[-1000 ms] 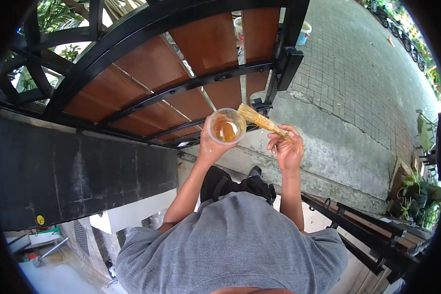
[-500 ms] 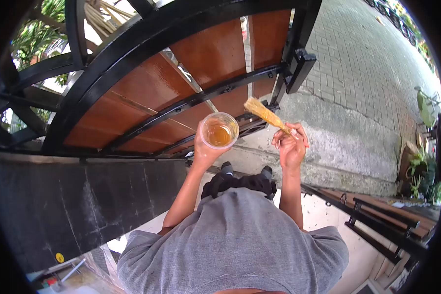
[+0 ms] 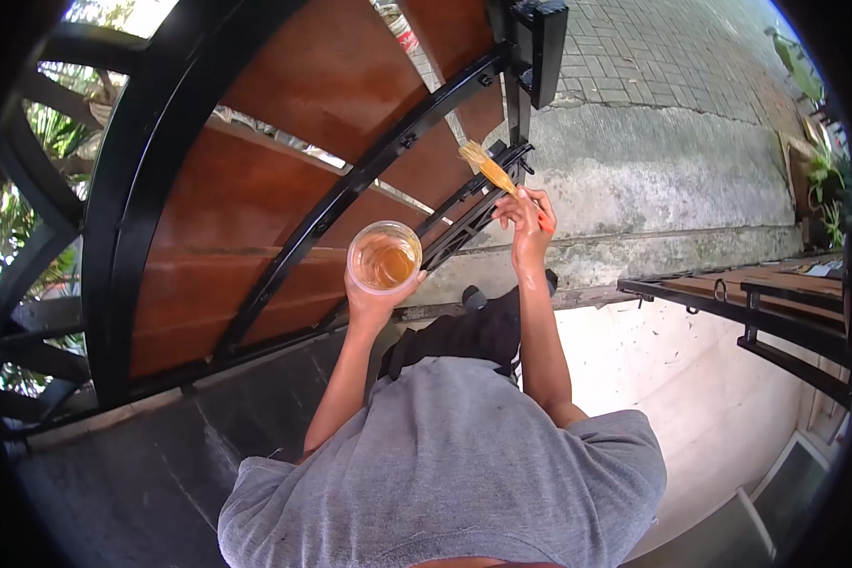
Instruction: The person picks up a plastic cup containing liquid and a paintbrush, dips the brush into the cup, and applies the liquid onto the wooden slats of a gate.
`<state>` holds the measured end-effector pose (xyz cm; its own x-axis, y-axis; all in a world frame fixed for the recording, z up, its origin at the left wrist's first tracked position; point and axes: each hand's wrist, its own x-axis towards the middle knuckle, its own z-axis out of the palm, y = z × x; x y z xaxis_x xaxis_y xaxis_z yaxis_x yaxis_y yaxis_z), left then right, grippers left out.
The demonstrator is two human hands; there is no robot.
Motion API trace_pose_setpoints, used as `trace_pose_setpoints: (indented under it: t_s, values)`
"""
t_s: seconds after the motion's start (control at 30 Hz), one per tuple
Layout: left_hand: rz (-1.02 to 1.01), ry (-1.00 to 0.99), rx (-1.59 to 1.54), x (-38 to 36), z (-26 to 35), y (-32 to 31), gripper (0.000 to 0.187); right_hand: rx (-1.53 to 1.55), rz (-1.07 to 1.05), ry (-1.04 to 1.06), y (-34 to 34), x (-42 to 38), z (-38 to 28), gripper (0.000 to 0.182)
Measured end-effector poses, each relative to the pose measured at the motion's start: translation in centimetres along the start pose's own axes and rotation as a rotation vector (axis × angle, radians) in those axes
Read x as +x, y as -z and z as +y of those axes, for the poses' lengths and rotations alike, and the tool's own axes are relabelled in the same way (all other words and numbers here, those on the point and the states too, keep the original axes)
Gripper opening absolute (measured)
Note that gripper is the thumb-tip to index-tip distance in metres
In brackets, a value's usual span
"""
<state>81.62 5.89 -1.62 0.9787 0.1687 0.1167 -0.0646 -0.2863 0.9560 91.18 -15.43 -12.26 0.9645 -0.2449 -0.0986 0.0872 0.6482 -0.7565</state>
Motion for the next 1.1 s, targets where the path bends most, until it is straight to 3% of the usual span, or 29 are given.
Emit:
trace_pose_setpoints:
  t_s: [0.13,0.47,0.57,0.7,0.87,0.97,1.1]
  values:
    - [-0.122,0.035,-0.016,0.4,0.1,-1.3,0.072,-0.02,-0.048,0.096,-1.6,1.7,0.5,0.016]
    - [-0.297,0.072,-0.005,-0.3,-2.4,-3.0,0.072,0.076,-0.104,0.063,-1.7,2.8,5.5,0.014]
    - [-0.284,0.074,0.003,0.0,-1.6,-3.1,0.07,0.076,-0.058,0.04,-0.8,2.2,5.6,0.016]
    - [-0.307,0.078,-0.004,0.3,-1.2,-3.0,0.07,0.251,-0.158,0.112,-4.5,2.7,3.1,0.016]
    - [-0.33,0.025,-0.003,0.5,-0.9,-2.9,0.071,0.047,-0.013,0.069,-0.6,2.1,7.4,0.014]
    - [-0.326,0.031,-0.041,0.5,-0.9,-2.8,0.071,0.056,0.022,0.088,0.1,1.4,6.8,0.013]
    - [-0.346,0.051,-0.03,0.0,-1.4,-2.6,0.072,0.131,-0.079,0.103,-4.5,0.3,3.1,0.014]
